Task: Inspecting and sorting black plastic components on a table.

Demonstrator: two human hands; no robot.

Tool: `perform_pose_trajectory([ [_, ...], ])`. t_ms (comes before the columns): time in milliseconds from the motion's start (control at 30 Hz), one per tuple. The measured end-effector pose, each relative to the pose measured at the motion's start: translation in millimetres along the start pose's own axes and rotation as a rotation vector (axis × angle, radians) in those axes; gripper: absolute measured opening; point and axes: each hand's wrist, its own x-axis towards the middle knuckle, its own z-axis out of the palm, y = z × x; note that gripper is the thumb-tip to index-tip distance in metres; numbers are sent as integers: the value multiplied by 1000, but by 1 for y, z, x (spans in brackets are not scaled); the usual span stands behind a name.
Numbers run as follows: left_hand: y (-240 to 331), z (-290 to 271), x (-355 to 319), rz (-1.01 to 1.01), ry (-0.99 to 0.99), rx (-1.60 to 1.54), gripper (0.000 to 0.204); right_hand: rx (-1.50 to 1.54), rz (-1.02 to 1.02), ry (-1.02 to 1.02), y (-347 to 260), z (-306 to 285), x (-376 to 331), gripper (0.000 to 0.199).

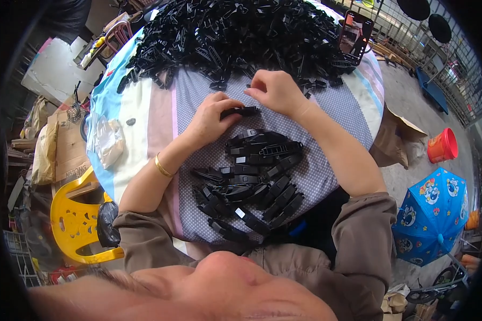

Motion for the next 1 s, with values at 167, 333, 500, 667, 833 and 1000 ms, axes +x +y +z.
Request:
perform_pose_trajectory([
  [167, -3, 2, 1, 0, -5, -4, 25, 431, 271, -70, -3, 3, -3, 17],
  [333, -3, 2, 0, 3, 1, 10, 24, 414, 386, -398, 3, -16, 2, 32],
  [500, -3, 0, 1, -38, -18, -7, 23, 46, 241, -474, 4, -24, 5, 34],
  [667, -4, 2, 1, -24, -5, -15, 23, 137, 201, -487, 9, -19, 1, 28],
  [833, -1, -1, 1, -37, 18, 3, 25, 134, 131, -343, -2, -17, 2, 27],
  [1000, -3, -2, 4, -84, -19, -34, 26, 234, 85, -204, -11, -10, -1, 25],
])
